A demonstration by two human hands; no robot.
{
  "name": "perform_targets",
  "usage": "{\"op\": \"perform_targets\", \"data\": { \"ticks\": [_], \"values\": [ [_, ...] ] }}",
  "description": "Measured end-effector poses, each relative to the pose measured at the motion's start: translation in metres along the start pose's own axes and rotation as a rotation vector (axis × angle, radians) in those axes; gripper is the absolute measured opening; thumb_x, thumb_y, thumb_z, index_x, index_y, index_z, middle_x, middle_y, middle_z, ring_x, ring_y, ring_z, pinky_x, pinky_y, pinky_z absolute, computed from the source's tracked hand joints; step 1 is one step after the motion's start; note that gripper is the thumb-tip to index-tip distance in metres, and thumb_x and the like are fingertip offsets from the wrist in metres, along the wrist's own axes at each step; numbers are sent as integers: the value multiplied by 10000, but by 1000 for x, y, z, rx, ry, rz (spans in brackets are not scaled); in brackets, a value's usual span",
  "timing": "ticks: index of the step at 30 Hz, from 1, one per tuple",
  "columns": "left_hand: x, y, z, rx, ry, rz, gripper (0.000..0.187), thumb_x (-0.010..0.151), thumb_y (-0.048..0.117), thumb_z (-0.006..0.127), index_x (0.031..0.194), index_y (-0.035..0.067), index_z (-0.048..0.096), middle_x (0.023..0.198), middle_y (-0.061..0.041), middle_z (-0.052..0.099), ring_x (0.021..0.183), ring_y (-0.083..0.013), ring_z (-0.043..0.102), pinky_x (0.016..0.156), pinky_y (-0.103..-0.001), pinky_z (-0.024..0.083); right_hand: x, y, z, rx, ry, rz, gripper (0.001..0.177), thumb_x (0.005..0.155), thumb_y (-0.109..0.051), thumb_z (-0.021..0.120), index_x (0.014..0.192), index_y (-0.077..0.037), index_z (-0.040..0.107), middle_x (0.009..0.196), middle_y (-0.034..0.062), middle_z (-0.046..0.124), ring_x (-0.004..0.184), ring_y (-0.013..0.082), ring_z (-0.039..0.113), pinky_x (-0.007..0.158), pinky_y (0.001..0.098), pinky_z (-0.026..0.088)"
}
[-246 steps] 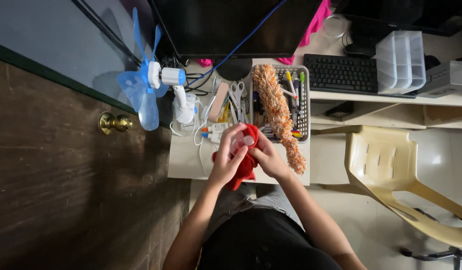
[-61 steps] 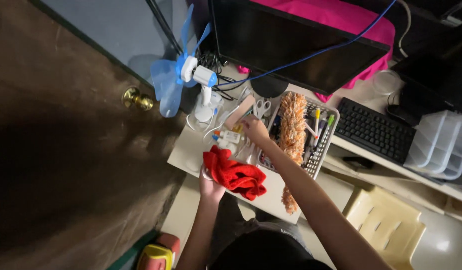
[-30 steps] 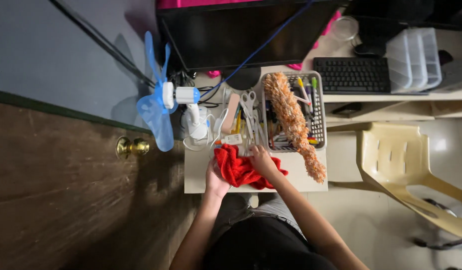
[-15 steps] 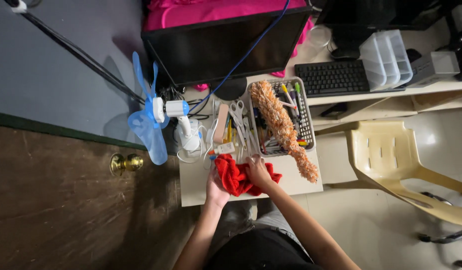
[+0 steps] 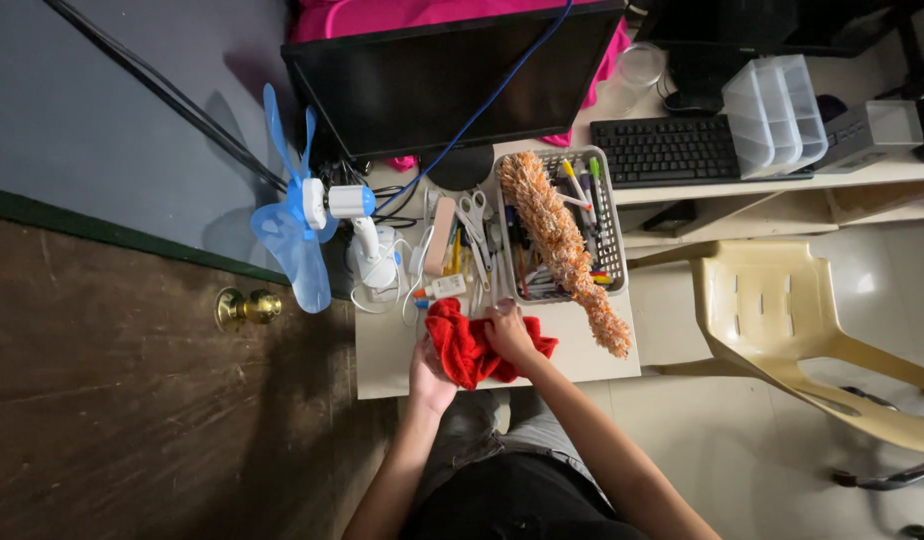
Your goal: The person cleans various items on a cluttered desk using a red cloth. They wipe a white plastic container, a small fan, a glue bottle, and a pair of scissors before placing them back on the desk.
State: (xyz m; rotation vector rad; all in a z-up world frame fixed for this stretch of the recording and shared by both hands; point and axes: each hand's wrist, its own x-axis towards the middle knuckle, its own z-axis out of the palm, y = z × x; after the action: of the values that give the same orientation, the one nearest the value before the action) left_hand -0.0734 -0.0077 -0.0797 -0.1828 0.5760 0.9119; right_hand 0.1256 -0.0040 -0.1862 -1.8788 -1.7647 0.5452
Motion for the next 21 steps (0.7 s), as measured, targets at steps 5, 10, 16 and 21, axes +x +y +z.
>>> {"op": "perform_targets", "data": {
  "ticks": [5, 10, 16, 21],
  "values": [
    [-3, -2, 2, -14, 32, 0, 477, 1024, 413, 456, 1357, 98, 587, 1353, -103, 643, 1266, -315, 584, 1124, -528, 418, 13, 14, 20, -32, 6, 14, 220, 835, -159, 720, 1005, -19, 714, 1139, 246, 616, 1132, 456, 570, 1007, 515, 486],
    [4, -3, -10, -23, -95, 14, 470, 1047, 400, 469, 1372, 80, 581, 1364, -112, 635, 1268, -314, 582, 1136, -523, 416, 16, -1, 7, 188, 73, 181, 226, 781, -125, 728, 987, -33, 743, 1023, 195, 663, 901, 356, 670, 814, 454, 561],
    [6, 1, -8, -19, -13, 37, 495, 1022, 414, 449, 1374, 91, 580, 1362, -98, 641, 1277, -300, 578, 1134, -520, 415, 7, -24, -6, 295, 195, 211, 145, 807, -118, 799, 853, -37, 688, 908, 164, 671, 816, 308, 669, 724, 391, 559],
    [8, 6, -1, -12, 2, 97, 505, 1028, 438, 459, 1386, 99, 569, 1364, -97, 642, 1271, -299, 590, 1130, -519, 424, 0, -58, -46, 865, 77, 390, 233, 941, -72, 633, 1137, -77, 506, 880, 62, 642, 807, 137, 629, 680, 294, 516]
  ]
}}
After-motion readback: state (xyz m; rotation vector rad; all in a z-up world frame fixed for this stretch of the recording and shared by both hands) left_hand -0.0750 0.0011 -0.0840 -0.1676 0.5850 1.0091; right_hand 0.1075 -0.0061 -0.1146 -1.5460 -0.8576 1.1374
